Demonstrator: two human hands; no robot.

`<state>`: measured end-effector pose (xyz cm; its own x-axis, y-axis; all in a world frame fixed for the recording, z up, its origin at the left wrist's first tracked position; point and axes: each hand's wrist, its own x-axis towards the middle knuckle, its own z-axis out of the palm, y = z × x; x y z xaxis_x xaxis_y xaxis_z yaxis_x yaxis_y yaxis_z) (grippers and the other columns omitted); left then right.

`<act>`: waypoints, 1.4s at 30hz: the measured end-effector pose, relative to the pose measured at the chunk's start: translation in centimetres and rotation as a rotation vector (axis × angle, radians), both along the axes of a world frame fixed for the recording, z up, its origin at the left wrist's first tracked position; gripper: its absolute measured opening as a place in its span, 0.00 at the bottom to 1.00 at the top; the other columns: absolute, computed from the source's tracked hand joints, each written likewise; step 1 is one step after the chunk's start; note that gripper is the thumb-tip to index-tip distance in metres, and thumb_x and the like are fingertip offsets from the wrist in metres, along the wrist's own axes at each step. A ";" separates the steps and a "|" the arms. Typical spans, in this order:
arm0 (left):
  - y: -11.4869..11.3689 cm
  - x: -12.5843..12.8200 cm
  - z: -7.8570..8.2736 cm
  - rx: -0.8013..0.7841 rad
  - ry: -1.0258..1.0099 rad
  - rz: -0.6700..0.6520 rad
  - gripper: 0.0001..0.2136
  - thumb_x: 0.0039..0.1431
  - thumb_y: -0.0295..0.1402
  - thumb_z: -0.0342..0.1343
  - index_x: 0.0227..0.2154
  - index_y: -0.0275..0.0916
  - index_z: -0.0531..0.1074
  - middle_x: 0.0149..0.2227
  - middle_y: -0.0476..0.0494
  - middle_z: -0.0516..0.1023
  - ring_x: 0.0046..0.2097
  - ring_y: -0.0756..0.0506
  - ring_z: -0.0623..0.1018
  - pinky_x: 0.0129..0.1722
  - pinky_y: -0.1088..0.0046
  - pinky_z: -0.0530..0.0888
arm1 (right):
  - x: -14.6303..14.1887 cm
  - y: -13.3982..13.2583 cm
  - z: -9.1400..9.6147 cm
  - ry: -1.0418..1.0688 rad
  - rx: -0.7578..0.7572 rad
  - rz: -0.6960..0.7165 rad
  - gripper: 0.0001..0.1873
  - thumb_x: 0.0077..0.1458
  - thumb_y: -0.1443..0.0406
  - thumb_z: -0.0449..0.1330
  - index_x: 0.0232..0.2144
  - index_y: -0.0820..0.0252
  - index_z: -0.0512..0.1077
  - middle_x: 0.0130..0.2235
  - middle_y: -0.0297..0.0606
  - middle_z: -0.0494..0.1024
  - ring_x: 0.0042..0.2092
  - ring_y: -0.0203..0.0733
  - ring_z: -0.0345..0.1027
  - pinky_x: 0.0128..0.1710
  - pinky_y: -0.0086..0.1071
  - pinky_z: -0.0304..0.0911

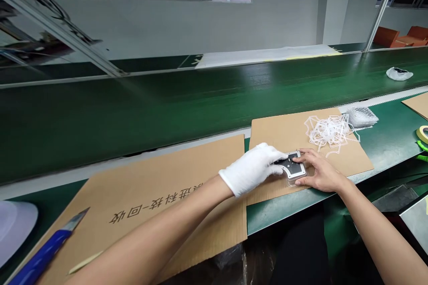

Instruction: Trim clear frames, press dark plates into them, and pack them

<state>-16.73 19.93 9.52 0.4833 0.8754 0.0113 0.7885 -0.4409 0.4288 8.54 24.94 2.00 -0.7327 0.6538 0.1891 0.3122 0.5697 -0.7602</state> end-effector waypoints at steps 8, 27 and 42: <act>-0.4 -0.2 -0.7 0.025 0.053 0.086 0.11 0.67 0.37 0.60 0.48 0.43 0.84 0.39 0.40 0.85 0.41 0.39 0.80 0.44 0.66 0.71 | -0.1 -0.2 0.8 -0.070 0.002 0.018 0.34 0.54 0.57 0.77 0.61 0.44 0.73 0.67 0.46 0.69 0.72 0.57 0.59 0.68 0.55 0.60; -1.0 -0.8 -2.8 -0.015 -0.134 0.403 0.15 0.70 0.40 0.53 0.46 0.42 0.83 0.47 0.45 0.86 0.48 0.41 0.82 0.51 0.66 0.76 | 0.5 -1.5 0.2 -0.016 0.200 0.001 0.31 0.64 0.60 0.68 0.67 0.47 0.69 0.73 0.47 0.61 0.70 0.58 0.63 0.68 0.57 0.64; -1.8 0.0 -5.9 0.018 -0.481 0.505 0.16 0.72 0.39 0.50 0.50 0.41 0.82 0.51 0.45 0.84 0.51 0.42 0.82 0.59 0.64 0.75 | 0.2 -3.2 -0.8 0.040 0.262 -0.168 0.22 0.68 0.58 0.66 0.62 0.48 0.70 0.60 0.46 0.77 0.63 0.56 0.72 0.61 0.53 0.73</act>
<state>-16.74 18.12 3.63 -0.0449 0.9894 0.1384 0.6232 -0.0805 0.7779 8.70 21.76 1.16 -0.6076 0.6899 0.3936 0.3913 0.6912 -0.6075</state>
